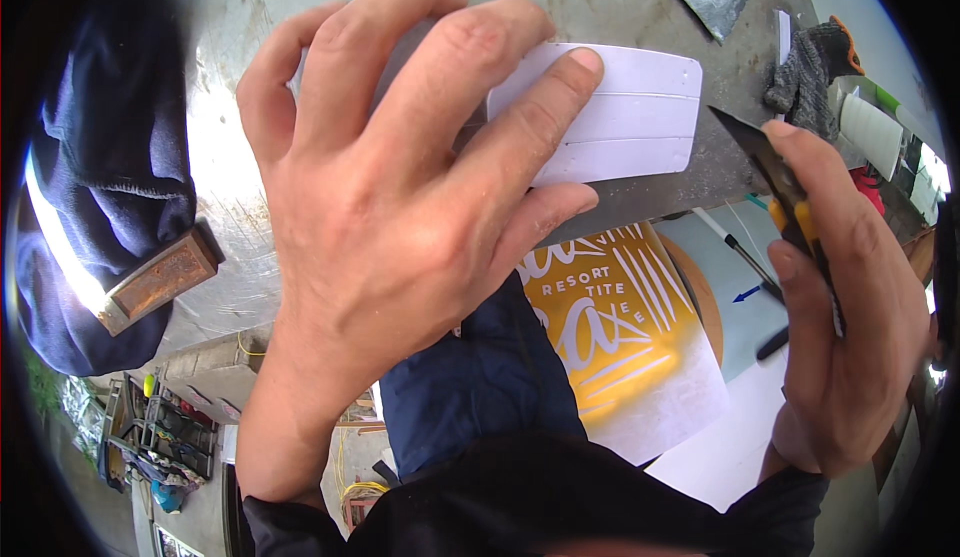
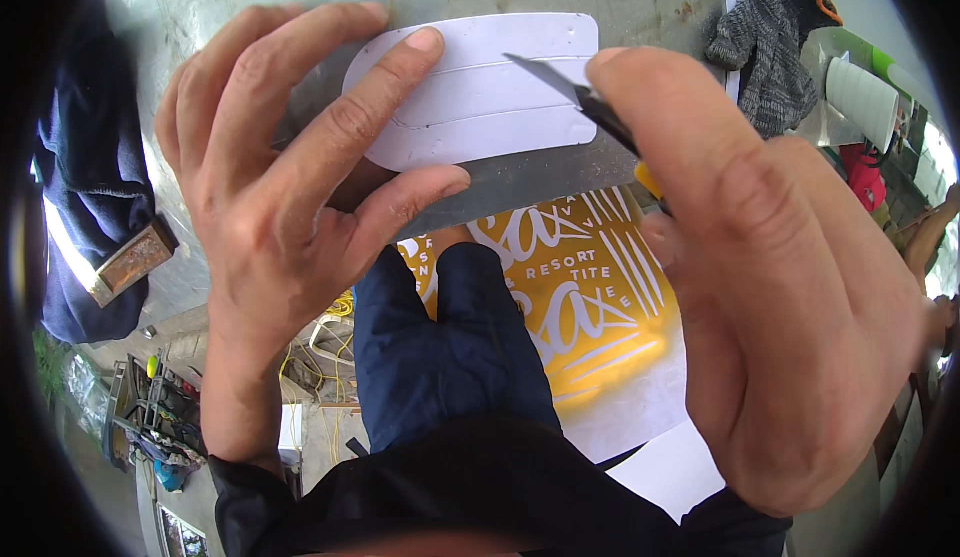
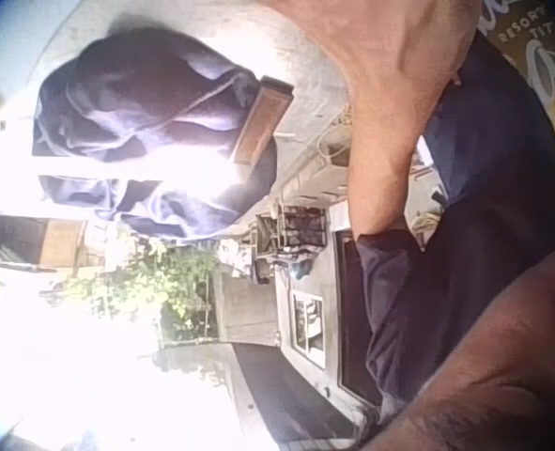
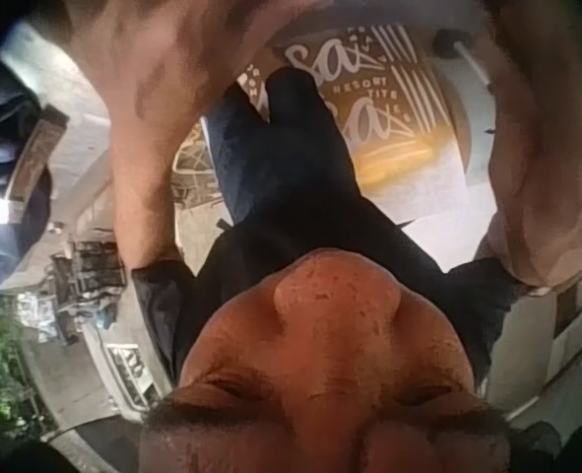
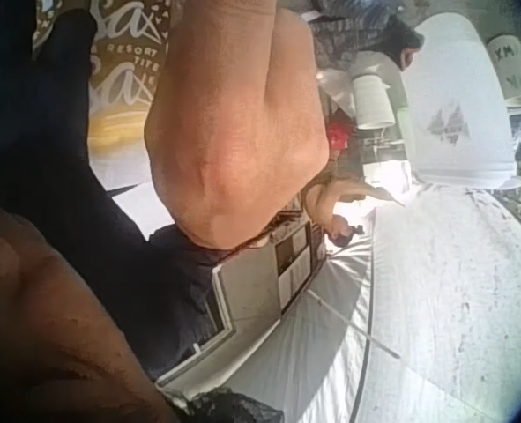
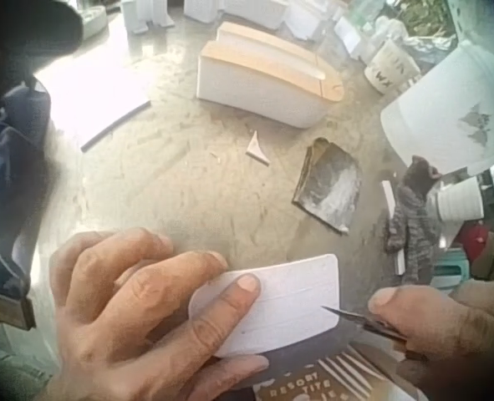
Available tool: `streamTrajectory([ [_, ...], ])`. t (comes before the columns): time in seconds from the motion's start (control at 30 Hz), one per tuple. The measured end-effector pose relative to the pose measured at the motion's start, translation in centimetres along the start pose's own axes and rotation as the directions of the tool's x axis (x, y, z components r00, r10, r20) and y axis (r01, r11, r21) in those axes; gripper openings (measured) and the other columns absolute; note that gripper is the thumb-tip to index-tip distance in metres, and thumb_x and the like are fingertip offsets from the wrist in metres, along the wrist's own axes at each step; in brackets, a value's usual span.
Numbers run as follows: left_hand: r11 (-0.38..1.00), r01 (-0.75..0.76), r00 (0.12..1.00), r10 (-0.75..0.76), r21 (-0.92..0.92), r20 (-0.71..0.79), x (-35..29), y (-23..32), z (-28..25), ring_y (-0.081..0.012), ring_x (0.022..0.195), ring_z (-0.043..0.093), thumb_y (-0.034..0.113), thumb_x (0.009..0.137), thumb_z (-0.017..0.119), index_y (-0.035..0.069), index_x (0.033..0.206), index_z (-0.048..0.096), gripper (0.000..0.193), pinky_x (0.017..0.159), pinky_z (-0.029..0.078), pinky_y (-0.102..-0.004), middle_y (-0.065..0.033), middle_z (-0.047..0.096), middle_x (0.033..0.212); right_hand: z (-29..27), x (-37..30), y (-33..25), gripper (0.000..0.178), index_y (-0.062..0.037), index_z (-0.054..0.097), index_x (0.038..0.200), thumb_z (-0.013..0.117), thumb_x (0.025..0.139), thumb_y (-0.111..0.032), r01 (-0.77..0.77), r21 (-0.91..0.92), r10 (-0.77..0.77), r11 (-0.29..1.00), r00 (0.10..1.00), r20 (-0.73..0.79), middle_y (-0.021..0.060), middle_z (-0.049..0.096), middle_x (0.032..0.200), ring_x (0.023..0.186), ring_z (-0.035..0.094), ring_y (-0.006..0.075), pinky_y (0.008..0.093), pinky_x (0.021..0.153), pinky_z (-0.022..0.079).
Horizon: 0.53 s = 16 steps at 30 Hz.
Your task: Cutting out a specific rounded rectangular shape from a white piece of material using a yellow utility knife on a workbench.
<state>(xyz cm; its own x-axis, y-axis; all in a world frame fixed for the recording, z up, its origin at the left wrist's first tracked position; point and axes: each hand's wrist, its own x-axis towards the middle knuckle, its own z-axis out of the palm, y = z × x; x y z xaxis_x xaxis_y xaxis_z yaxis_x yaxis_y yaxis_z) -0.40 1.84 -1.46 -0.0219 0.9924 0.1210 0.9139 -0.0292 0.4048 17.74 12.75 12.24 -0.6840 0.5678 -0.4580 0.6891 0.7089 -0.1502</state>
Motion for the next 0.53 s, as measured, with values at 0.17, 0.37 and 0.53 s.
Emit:
streamTrajectory([
  [0.17,0.982,0.122,0.992,-0.125,0.145,0.007,-3.0,2.3,0.0,-0.0211,0.1,0.048,0.053,0.082,0.077,0.015,0.135,0.07,0.065,0.096,0.034,-0.0376,0.0019,0.062,0.099,4.9,-1.9,-0.3,0.047,0.0086,0.059,0.136,0.058,0.089,0.004,-0.072,0.534,0.165,0.842,0.978,-0.129,0.0234,0.067,0.13,0.121,0.066,0.032,0.0372,0.107,0.046],
  [0.37,0.966,0.257,0.961,-0.251,-0.039,0.117,-5.8,2.2,-1.4,-0.0251,0.104,0.052,0.038,0.078,0.087,0.01,0.137,0.067,0.068,0.094,0.039,-0.0383,-0.0069,0.06,0.108,7.2,-2.4,-2.3,0.049,0.0104,0.057,0.137,0.061,0.088,0.004,-0.128,0.647,0.157,0.752,0.987,0.013,0.0254,0.066,0.132,0.121,0.066,0.0387,0.0393,0.104,0.049],
  [0.53,0.994,-0.106,0.991,0.109,-0.03,0.083,-1.5,-2.1,-1.7,-0.0379,0.143,0.04,0.051,0.071,0.087,0.018,0.143,0.063,0.082,0.12,0.026,-0.0491,-0.0137,0.047,0.149,7.8,-2.9,-2.5,0.051,0.0104,0.055,0.139,0.062,0.088,0.004,-0.138,0.637,0.192,0.759,0.981,-0.016,0.0259,0.064,0.134,0.124,0.064,0.0391,0.0407,0.104,0.049],
])
